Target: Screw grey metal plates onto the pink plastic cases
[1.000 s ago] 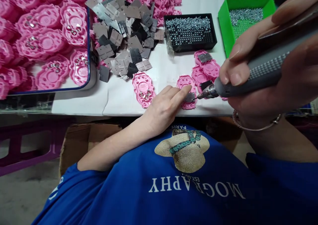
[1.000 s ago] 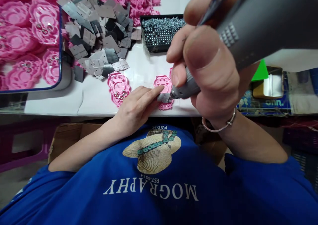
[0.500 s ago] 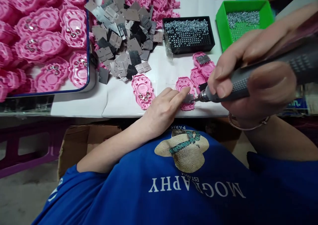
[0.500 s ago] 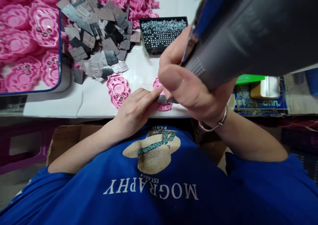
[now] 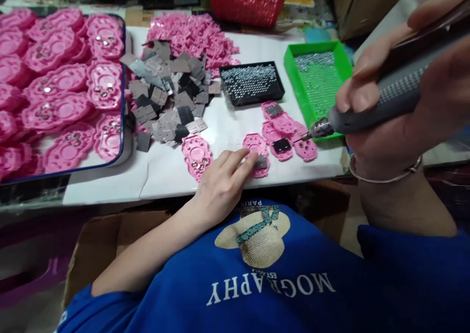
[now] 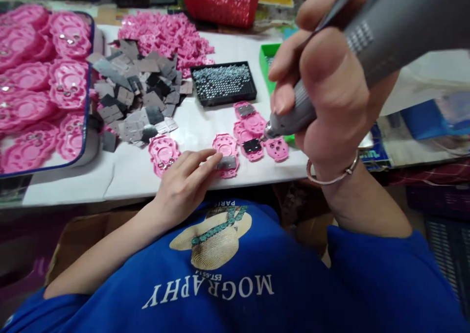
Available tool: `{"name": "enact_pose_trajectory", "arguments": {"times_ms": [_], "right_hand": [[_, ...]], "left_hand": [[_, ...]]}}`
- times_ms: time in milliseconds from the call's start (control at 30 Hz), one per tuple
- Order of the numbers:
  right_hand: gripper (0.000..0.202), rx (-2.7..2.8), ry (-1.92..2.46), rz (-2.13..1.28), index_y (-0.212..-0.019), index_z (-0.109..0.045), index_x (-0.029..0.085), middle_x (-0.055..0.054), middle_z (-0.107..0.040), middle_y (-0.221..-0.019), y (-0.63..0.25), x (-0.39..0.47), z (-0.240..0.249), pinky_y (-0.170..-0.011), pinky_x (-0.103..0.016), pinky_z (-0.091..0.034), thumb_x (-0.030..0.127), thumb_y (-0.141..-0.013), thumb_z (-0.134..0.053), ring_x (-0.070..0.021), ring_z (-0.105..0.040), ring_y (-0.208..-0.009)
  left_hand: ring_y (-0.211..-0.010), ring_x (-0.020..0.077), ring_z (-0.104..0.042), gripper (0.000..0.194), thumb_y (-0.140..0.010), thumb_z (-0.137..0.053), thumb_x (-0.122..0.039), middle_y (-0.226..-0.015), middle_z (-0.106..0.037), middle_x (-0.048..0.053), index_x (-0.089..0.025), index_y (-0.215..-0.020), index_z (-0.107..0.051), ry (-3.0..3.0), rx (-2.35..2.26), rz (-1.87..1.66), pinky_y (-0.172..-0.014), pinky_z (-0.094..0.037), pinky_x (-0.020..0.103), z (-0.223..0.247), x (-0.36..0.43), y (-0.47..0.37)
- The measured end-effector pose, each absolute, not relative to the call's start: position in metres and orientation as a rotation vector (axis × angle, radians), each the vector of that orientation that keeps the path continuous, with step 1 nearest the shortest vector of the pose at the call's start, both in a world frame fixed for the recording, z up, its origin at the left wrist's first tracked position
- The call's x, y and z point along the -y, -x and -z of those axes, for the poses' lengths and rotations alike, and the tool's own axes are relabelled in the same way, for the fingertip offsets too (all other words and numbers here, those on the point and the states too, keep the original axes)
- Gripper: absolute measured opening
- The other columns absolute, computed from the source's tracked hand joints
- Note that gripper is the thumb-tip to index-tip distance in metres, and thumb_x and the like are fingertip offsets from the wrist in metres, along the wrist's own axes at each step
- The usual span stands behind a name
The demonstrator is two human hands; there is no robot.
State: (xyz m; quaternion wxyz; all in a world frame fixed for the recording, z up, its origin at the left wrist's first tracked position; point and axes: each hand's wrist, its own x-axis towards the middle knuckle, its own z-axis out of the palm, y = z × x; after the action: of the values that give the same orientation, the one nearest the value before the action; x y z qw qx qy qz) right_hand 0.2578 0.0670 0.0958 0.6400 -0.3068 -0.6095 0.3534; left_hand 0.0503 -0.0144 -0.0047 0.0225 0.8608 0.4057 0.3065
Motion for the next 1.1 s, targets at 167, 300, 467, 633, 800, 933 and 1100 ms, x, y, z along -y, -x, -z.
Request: {"name": "enact_pose_trajectory", "arguments": {"times_ms": [167,300,467,633,800,933,1100], "right_hand": [[0.021,1.339,0.600,-0.507,-0.092,-0.067,0.023,0.003,-0.059,-0.068,-0.304,-0.108,-0.086,-0.040,-0.021,-0.032,0.040,-0.081,-0.074,-0.0057,-0.049,-0.046],[0.033,1.297,0.766,-0.436,-0.090,-0.064,0.023,0.003,-0.061,-0.068,-0.333,-0.121,-0.070,-0.042,-0.021,-0.036,0.049,-0.076,-0.076,-0.0064,-0.051,-0.046],[0.040,1.239,0.808,-0.379,-0.092,-0.059,0.024,0.003,-0.061,-0.068,-0.348,-0.123,-0.059,-0.043,-0.023,-0.036,0.053,-0.073,-0.078,-0.0072,-0.046,-0.044],[0.033,1.224,0.806,-0.406,-0.091,-0.060,0.023,0.002,-0.062,-0.069,-0.351,-0.124,-0.056,-0.042,-0.024,-0.037,0.047,-0.075,-0.077,-0.0081,-0.050,-0.045],[0.039,1.174,0.776,-0.382,-0.090,-0.056,0.024,0.004,-0.059,-0.066,-0.353,-0.131,-0.049,-0.042,-0.024,-0.037,0.049,-0.071,-0.080,-0.0077,-0.046,-0.043],[0.042,1.163,0.728,-0.402,-0.090,-0.056,0.023,0.005,-0.059,-0.064,-0.356,-0.133,-0.048,-0.046,-0.025,-0.042,0.047,-0.069,-0.083,-0.0075,-0.046,-0.043],[0.043,1.201,0.777,-0.435,-0.091,-0.058,0.018,0.004,-0.061,-0.066,-0.357,-0.127,-0.052,-0.044,-0.021,-0.042,0.049,-0.071,-0.080,-0.0072,-0.052,-0.044]], "left_hand": [[-0.083,0.0199,-0.060,0.028,-0.094,-0.054,-0.008,-0.114,-0.069,0.018,-0.007,-0.122,-0.057,-2.902,-1.019,-0.904,-0.071,-0.056,0.033,0.003,0.014,-0.055],[-0.087,0.0228,-0.060,0.027,-0.093,-0.054,-0.005,-0.115,-0.068,0.022,0.001,-0.120,-0.058,-2.978,-0.956,-0.827,-0.074,-0.058,0.035,0.006,0.012,-0.058],[-0.089,0.0230,-0.058,0.031,-0.092,-0.056,-0.004,-0.117,-0.067,0.022,0.002,-0.122,-0.057,-2.959,-0.943,-0.844,-0.076,-0.059,0.036,0.007,0.011,-0.057],[-0.090,0.0237,-0.058,0.033,-0.090,-0.058,-0.003,-0.118,-0.067,0.024,0.003,-0.123,-0.057,-2.950,-0.936,-0.844,-0.075,-0.059,0.037,0.008,0.010,-0.056],[-0.090,0.0235,-0.056,0.031,-0.090,-0.058,-0.003,-0.117,-0.067,0.023,0.003,-0.121,-0.058,-2.945,-0.934,-0.867,-0.075,-0.059,0.036,0.007,0.010,-0.057],[-0.090,0.0236,-0.055,0.030,-0.090,-0.057,-0.002,-0.116,-0.067,0.023,0.003,-0.120,-0.059,-2.940,-0.926,-0.893,-0.075,-0.059,0.036,0.006,0.010,-0.057],[-0.090,0.0229,-0.055,0.029,-0.091,-0.056,-0.003,-0.116,-0.067,0.022,0.001,-0.119,-0.059,-2.926,-0.936,-0.906,-0.075,-0.059,0.035,0.007,0.010,-0.057]]}}
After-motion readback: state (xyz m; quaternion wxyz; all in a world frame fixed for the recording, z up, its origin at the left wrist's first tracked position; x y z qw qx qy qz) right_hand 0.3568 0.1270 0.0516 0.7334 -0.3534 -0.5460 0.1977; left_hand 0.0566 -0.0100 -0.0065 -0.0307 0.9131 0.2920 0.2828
